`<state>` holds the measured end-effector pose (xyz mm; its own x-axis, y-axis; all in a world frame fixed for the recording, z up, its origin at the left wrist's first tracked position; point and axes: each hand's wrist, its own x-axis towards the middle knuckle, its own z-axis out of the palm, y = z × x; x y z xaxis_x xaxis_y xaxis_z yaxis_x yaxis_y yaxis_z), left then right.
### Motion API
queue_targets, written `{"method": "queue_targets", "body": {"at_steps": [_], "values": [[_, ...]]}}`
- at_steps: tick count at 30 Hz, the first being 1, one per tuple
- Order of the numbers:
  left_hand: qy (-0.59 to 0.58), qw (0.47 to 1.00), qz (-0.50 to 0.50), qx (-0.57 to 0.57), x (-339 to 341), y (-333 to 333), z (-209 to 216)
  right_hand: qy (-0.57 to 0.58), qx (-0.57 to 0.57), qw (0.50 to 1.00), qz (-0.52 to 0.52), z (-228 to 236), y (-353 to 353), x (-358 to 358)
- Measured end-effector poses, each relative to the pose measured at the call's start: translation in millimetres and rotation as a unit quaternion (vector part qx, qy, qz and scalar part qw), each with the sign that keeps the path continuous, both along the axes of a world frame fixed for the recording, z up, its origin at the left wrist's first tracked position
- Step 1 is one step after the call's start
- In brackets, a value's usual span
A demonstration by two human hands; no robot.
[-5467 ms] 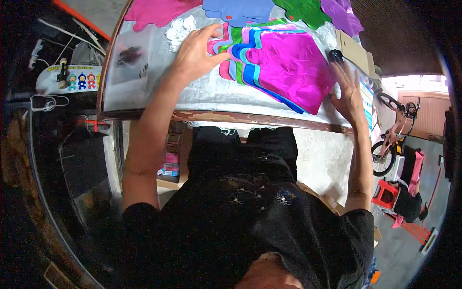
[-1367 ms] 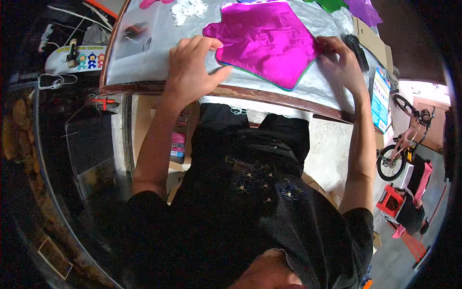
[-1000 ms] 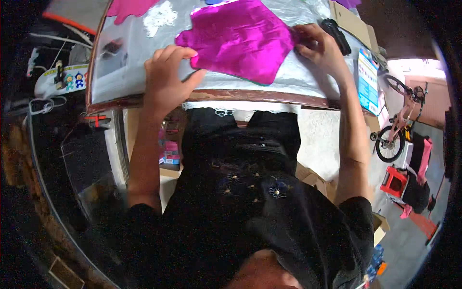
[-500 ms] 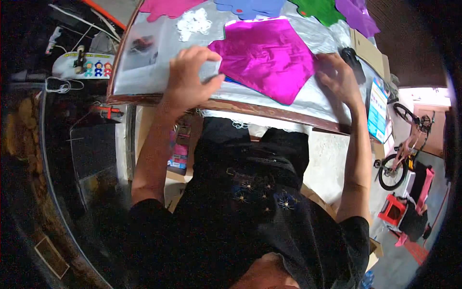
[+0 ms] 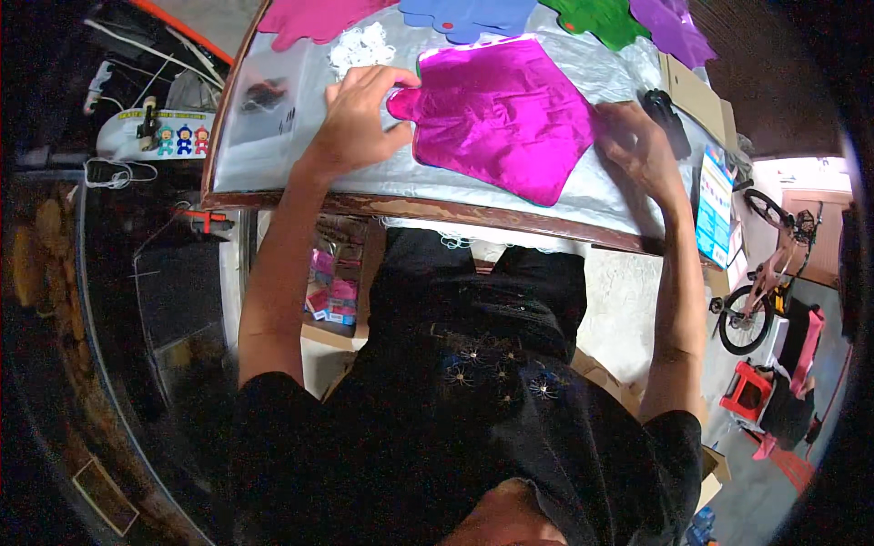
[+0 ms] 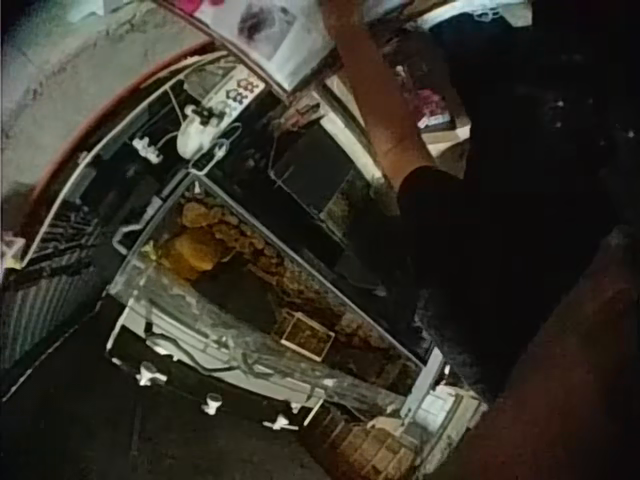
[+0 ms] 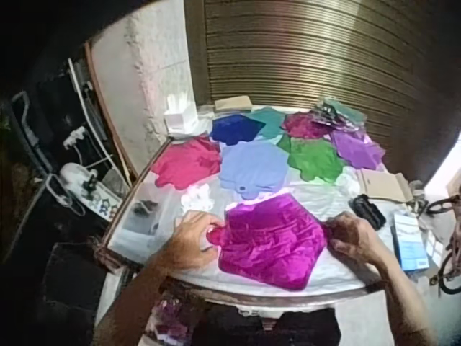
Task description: Folding colorful metallic sheets and attaching them to cardboard templates.
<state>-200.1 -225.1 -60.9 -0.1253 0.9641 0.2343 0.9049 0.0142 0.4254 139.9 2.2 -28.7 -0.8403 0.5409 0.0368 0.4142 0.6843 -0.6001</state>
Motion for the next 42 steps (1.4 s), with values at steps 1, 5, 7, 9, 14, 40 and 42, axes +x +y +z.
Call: {"method": "queue_targets", "body": {"at_steps": [1,5,7,9,14,40,42], "values": [[-0.003,1.000,-0.003,0.013,0,0,-2,-0.001,-0.001,1.000,0.000,1,0,0],[-0.016,0.999,-0.015,0.050,3,4,-7,-0.007,-0.007,1.000,-0.009,3,-4,1],[-0.026,0.997,-0.024,0.071,6,9,-9,-0.004,-0.002,1.000,-0.007,1,-3,1],[-0.034,0.997,-0.024,0.060,6,11,-9,-0.009,-0.001,1.000,-0.016,-1,-1,3],[-0.046,0.998,-0.010,0.037,3,8,-9,0.020,-0.005,1.000,0.011,-13,9,6],[-0.020,0.997,-0.029,0.071,-4,6,-18,0.069,0.186,0.979,0.052,3,-41,-5],[-0.015,0.996,-0.029,0.085,-2,7,-15,0.066,0.173,0.982,0.032,-6,-25,1]]}}
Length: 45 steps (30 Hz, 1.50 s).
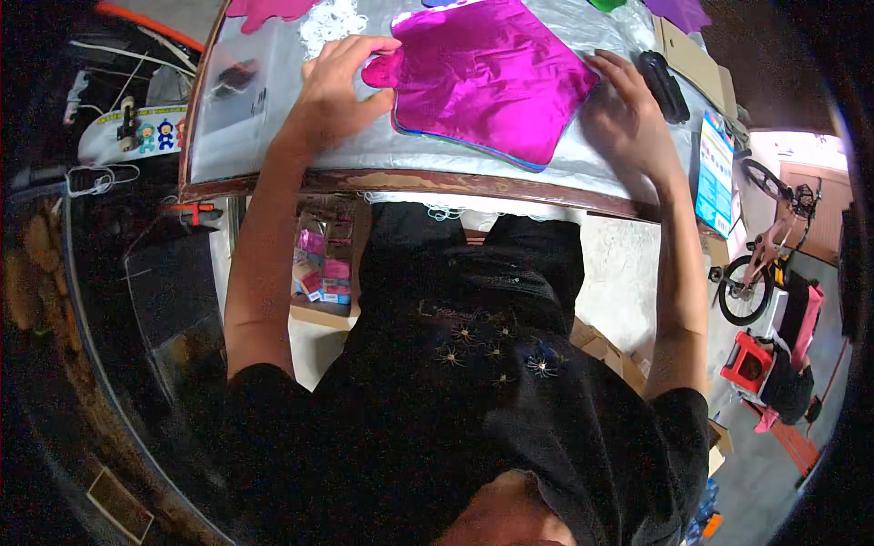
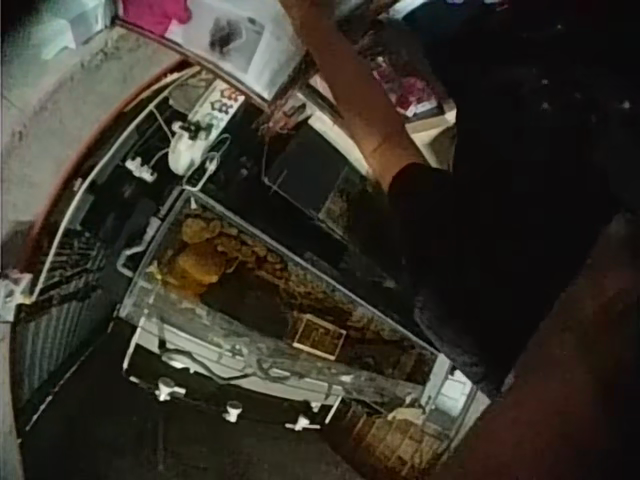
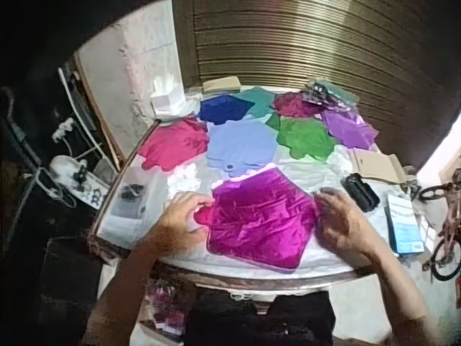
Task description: Folding colorful metallic sheets and attaching them to cardboard templates.
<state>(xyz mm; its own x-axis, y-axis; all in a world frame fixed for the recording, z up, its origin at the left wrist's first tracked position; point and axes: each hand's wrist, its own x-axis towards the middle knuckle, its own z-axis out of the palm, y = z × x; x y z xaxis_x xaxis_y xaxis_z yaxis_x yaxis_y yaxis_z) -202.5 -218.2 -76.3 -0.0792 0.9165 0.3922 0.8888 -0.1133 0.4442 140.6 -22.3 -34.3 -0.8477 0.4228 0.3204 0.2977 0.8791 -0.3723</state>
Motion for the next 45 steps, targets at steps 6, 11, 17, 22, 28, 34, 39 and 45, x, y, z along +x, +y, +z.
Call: {"method": "queue_targets", "body": {"at_steps": [6,11,17,22,28,34,39,45], "values": [[0.026,0.998,0.047,-0.032,7,-26,5,-0.017,-0.027,0.999,-0.029,-13,17,-2],[0.014,0.998,0.059,-0.002,47,-43,12,-0.006,-0.064,0.997,-0.036,-15,20,-2],[0.010,0.996,0.088,-0.007,58,-38,13,-0.002,-0.064,0.998,-0.026,-18,24,-4],[0.006,0.997,0.077,-0.023,59,-35,13,0.000,-0.073,0.996,-0.040,-23,29,1],[0.051,0.996,0.074,0.007,54,-37,7,0.000,-0.093,0.995,-0.038,-19,25,4],[0.044,0.997,0.066,-0.007,55,-37,9,0.029,-0.023,0.999,-0.006,-4,5,4],[0.059,0.997,0.057,-0.005,57,-35,16,0.002,-0.039,0.996,0.084,-2,-15,-6],[0.109,0.989,-0.103,0.003,61,-8,40,-0.022,-0.069,0.992,0.103,-12,-18,-9]]}}
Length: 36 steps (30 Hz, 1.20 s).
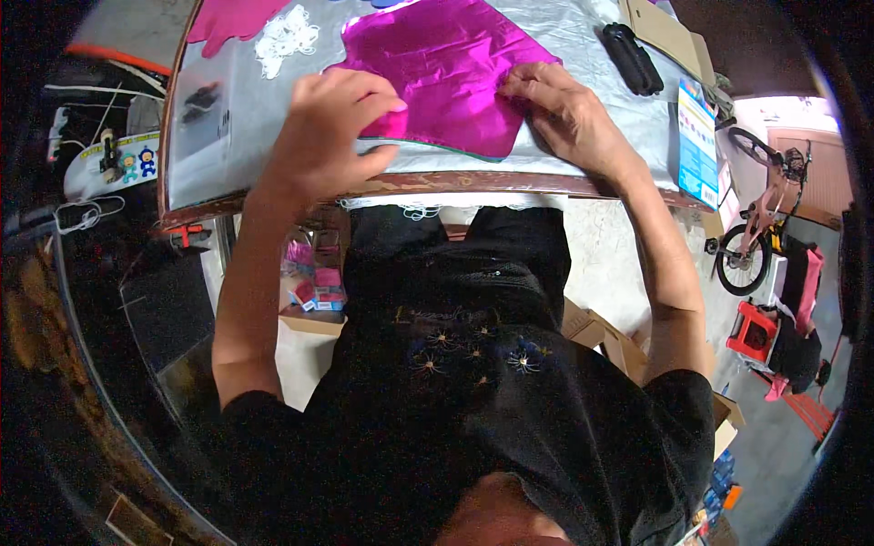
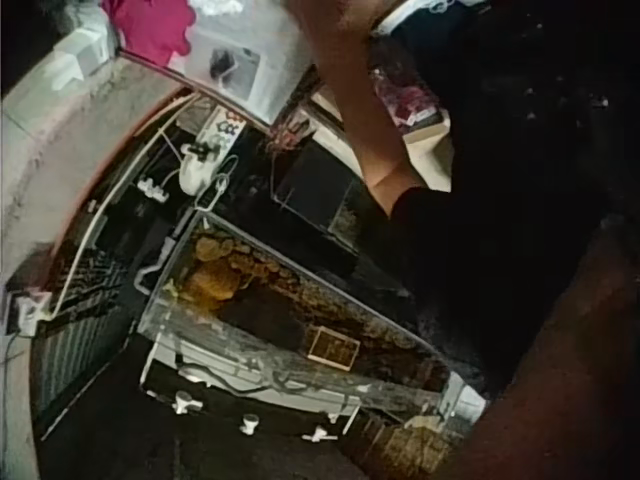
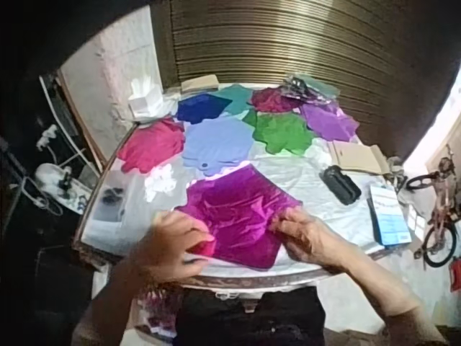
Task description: Folding colorful metallic sheets and attaching them to cardboard templates.
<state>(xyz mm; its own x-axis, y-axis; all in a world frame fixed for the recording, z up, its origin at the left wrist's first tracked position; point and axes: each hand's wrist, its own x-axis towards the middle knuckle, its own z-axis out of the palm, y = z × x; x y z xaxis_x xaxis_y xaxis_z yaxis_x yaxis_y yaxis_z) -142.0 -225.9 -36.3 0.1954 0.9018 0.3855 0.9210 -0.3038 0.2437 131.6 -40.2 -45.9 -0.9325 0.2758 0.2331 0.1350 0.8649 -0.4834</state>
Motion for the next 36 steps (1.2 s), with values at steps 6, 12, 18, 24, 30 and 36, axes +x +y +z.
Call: {"method": "queue_targets", "body": {"at_steps": [6,12,18,24,30,36], "values": [[0.099,0.992,-0.028,-0.072,16,19,0,-0.018,-0.010,1.000,-0.001,3,1,1],[-0.009,0.999,0.033,-0.030,12,13,-18,-0.004,-0.030,1.000,0.009,4,1,4],[-0.076,0.995,0.045,-0.038,4,16,-18,0.015,-0.019,0.999,-0.028,4,-9,-4],[-0.125,0.992,0.032,0.004,8,9,-4,0.040,-0.057,0.992,-0.105,-6,-7,-10],[-0.108,0.993,0.050,0.004,0,10,-20,0.042,-0.115,0.985,-0.124,-5,-7,-15],[-0.173,0.984,0.035,-0.018,-9,15,-34,0.034,-0.059,0.991,-0.115,-4,-13,-7]]}}
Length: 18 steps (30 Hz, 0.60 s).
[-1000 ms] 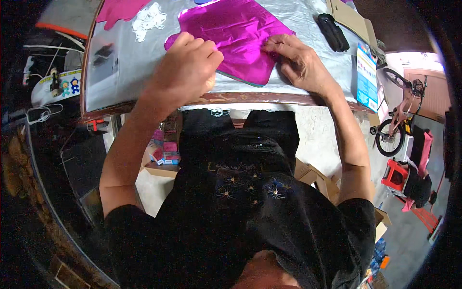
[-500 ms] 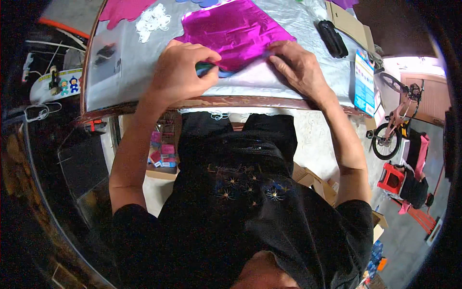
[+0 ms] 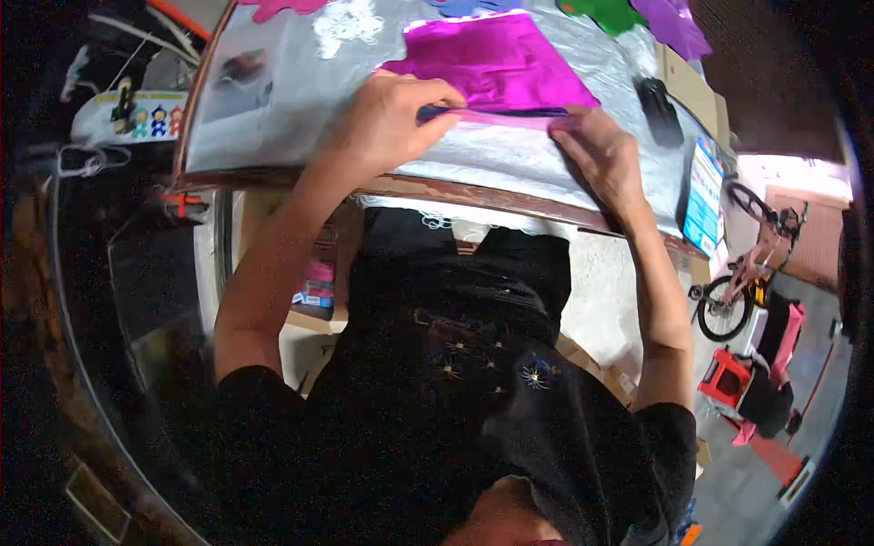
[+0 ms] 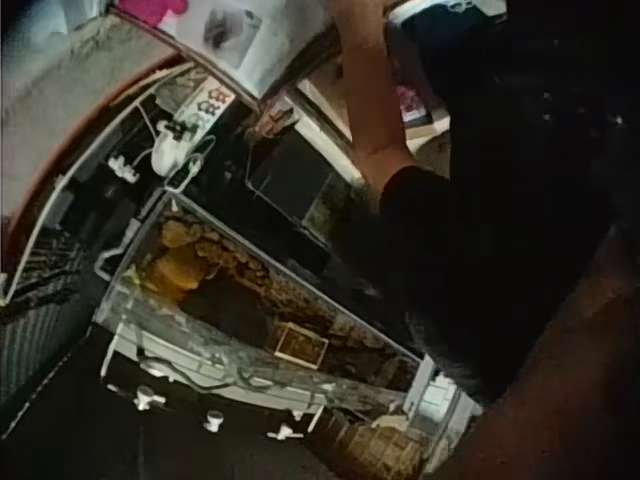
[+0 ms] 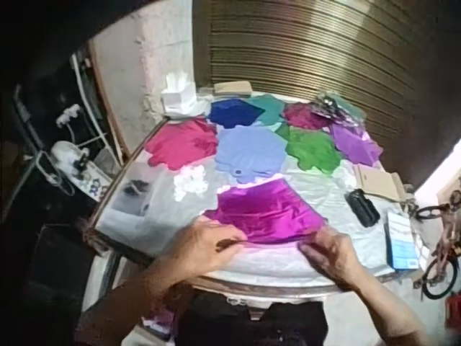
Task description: Folding colorful metallic sheets and attaching them to cardboard templates.
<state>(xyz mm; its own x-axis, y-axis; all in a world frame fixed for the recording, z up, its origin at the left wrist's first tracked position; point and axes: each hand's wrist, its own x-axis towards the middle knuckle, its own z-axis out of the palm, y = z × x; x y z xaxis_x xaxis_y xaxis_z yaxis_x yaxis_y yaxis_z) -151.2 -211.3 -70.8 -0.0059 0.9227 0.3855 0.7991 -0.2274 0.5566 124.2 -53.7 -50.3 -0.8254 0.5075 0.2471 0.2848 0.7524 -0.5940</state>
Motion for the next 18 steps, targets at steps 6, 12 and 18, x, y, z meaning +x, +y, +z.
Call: {"method": "queue_targets", "body": {"at_steps": [6,12,18], "values": [[-0.033,0.999,0.036,0.025,-11,-28,8,0.014,-0.023,0.999,0.030,-6,5,2],[-0.078,0.994,0.073,-0.007,-10,-37,14,-0.021,0.006,0.997,0.077,7,7,0],[-0.086,0.994,0.065,-0.014,-10,-31,4,-0.046,0.047,0.994,0.091,10,3,5]]}}
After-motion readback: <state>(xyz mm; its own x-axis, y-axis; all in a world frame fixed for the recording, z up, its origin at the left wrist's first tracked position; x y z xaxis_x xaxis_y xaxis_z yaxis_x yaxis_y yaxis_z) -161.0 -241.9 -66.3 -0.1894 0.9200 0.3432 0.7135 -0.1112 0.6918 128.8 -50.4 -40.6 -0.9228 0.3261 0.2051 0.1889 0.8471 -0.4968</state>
